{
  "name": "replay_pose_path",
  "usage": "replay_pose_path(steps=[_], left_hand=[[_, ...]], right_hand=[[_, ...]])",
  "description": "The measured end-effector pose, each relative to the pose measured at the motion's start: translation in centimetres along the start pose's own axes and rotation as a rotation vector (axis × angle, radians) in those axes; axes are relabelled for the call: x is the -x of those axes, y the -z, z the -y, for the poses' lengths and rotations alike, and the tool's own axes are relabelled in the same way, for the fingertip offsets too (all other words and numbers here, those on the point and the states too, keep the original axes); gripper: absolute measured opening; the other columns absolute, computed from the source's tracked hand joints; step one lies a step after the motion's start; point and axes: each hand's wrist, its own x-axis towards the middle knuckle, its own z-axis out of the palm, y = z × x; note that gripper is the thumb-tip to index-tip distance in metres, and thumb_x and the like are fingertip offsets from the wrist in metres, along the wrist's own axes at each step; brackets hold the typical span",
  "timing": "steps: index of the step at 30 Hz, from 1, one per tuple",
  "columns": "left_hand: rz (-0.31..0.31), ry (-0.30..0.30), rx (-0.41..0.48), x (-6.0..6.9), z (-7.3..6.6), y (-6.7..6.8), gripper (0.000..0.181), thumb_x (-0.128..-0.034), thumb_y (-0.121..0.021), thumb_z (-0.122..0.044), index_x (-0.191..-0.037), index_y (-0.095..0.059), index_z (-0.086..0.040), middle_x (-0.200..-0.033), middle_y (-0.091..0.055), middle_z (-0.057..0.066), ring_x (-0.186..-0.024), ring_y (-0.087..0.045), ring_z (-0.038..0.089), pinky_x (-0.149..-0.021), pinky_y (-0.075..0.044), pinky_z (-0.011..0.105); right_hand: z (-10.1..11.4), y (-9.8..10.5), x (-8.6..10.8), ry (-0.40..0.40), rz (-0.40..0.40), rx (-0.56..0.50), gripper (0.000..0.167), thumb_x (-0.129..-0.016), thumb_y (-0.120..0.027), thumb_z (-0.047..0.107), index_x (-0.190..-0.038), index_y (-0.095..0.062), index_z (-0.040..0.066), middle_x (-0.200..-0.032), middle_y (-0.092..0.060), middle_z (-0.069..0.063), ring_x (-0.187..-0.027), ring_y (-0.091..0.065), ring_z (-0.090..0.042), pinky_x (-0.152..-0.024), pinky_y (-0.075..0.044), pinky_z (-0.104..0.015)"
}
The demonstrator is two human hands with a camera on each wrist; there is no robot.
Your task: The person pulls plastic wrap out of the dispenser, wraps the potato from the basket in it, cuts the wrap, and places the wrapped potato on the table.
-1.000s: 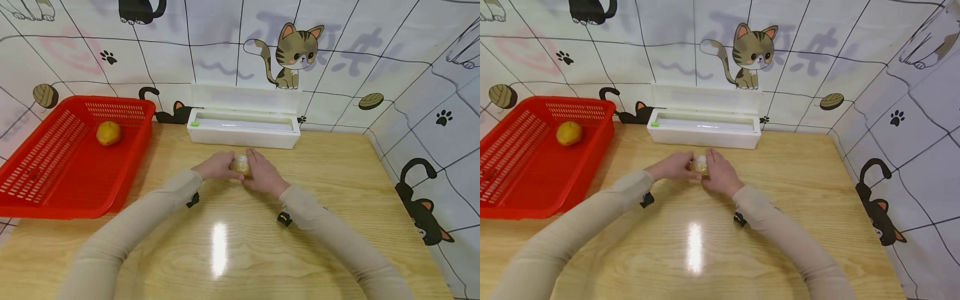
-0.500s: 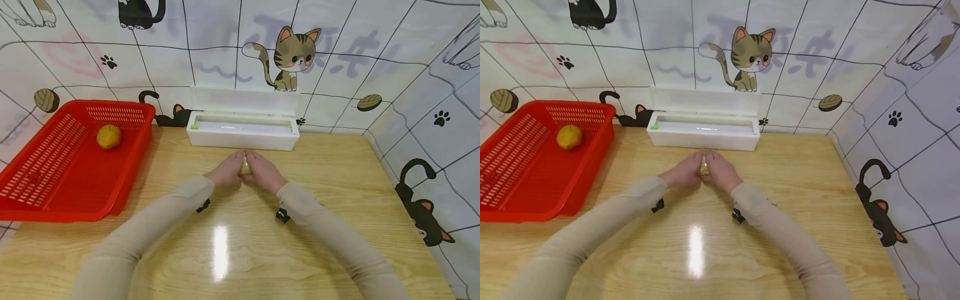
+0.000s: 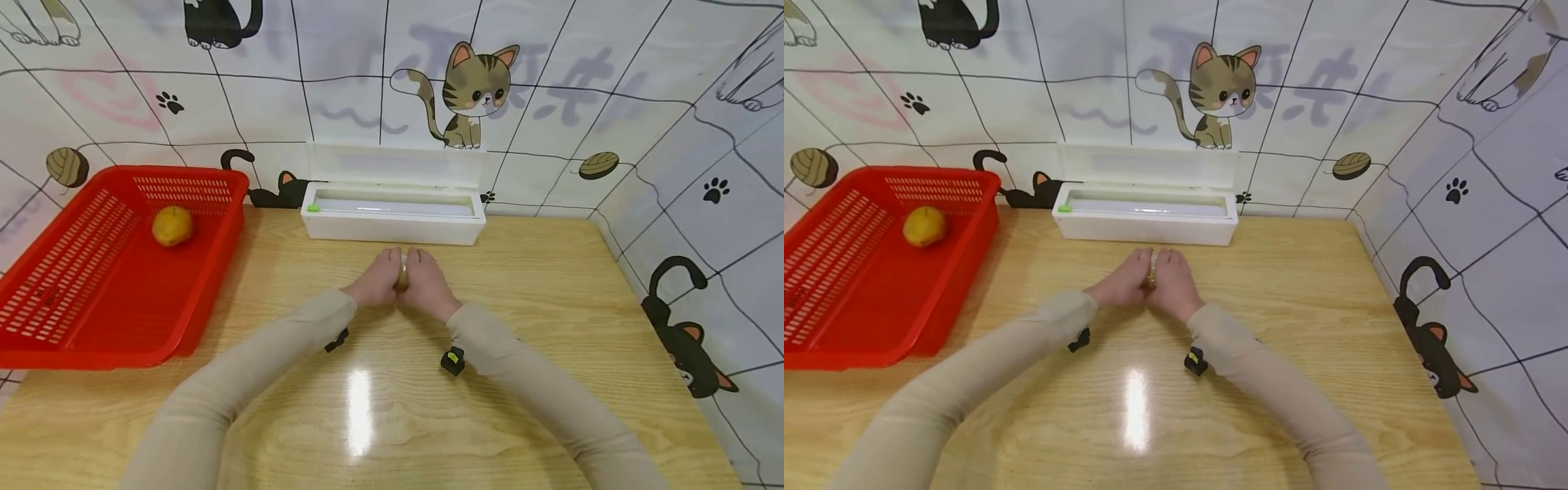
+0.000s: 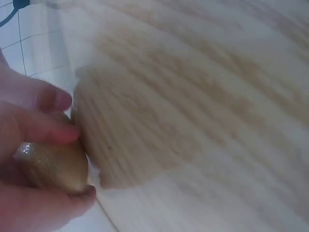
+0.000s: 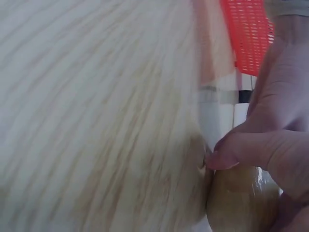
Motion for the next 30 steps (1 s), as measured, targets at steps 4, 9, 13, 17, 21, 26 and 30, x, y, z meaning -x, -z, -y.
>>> replay_pose_path(steps=[4, 9, 13, 17, 21, 26, 30], left_hand=[[0.011, -0.023, -0.052, 0.1, -0.4, 0.3, 0.064, -0.0763, -0.069, 0.004, -0.128, -0.033, 0.014, -0.119, -0.043, 0.026, -0.113, -0.043, 0.035, -0.105, -0.034, 0.041], [0.021, -0.03, -0.048, 0.2, -0.3, 0.6, 0.079, -0.0756, -0.067, 0.004, -0.139, -0.02, 0.015, -0.138, -0.029, 0.034, -0.129, -0.034, 0.039, -0.11, -0.028, 0.041], [-0.007, -0.044, -0.022, 0.3, 0.3, 0.0, 0.104, -0.0757, -0.066, 0.006, -0.149, 0.007, 0.008, -0.153, 0.012, 0.032, -0.14, -0.011, 0.046, -0.11, -0.021, 0.047], [-0.063, -0.104, -0.009, 0.4, 0.5, -0.6, 0.088, -0.0815, -0.066, 0.001, -0.147, -0.009, 0.011, -0.15, -0.01, 0.035, -0.136, -0.023, 0.046, -0.109, -0.027, 0.049], [-0.085, -0.1, -0.018, 0.6, 0.4, -0.7, 0.074, -0.0869, -0.067, -0.007, -0.141, -0.022, 0.014, -0.139, -0.033, 0.032, -0.13, -0.034, 0.042, -0.108, -0.031, 0.046], [-0.038, -0.078, -0.085, 0.2, 0.2, -0.4, 0.074, -0.0889, -0.067, -0.012, -0.142, -0.022, 0.013, -0.14, -0.034, 0.029, -0.131, -0.034, 0.038, -0.109, -0.029, 0.042], [0.025, -0.098, -0.106, -0.5, 0.6, 0.0, 0.074, -0.0911, -0.066, -0.015, -0.142, -0.022, 0.014, -0.143, -0.032, 0.03, -0.135, -0.031, 0.038, -0.113, -0.02, 0.039]], right_hand=[[0.3, 0.0, -0.2, 0.017, -0.019, 0.084, 0.079, -0.071, -0.079, 0.015, -0.129, -0.038, -0.02, -0.127, -0.045, -0.035, -0.124, -0.04, -0.045, -0.108, -0.029, -0.048], [-0.4, 0.7, -0.6, 0.062, 0.072, 0.025, 0.083, -0.076, -0.072, 0.014, -0.137, -0.027, -0.02, -0.138, -0.035, -0.037, -0.131, -0.032, -0.046, -0.111, -0.023, -0.049], [-2.1, 1.2, -0.6, 0.016, 0.174, -0.319, 0.098, -0.077, -0.07, 0.007, -0.148, -0.006, -0.012, -0.152, -0.02, -0.028, -0.136, -0.028, -0.038, -0.111, -0.024, -0.045], [-3.4, 0.8, -0.6, -0.011, 0.198, -0.526, 0.1, -0.076, -0.068, -0.001, -0.149, 0.0, -0.009, -0.149, -0.025, -0.027, -0.125, -0.04, -0.034, -0.105, -0.033, -0.043], [-3.3, 0.3, -1.0, 0.054, 0.144, -0.425, 0.101, -0.072, -0.075, 0.001, -0.147, -0.008, -0.014, -0.141, -0.034, -0.03, -0.12, -0.045, -0.035, -0.103, -0.036, -0.044], [-2.1, 1.0, -0.7, 0.049, 0.111, 0.038, 0.098, -0.075, -0.079, 0.016, -0.145, -0.019, -0.015, -0.143, -0.036, -0.031, -0.127, -0.043, -0.04, -0.103, -0.037, -0.047], [-0.6, 0.8, 0.2, 0.1, 0.016, 0.37, 0.079, -0.081, -0.077, 0.025, -0.136, -0.037, -0.014, -0.128, -0.051, -0.03, -0.113, -0.055, -0.039, -0.089, -0.049, -0.045]])
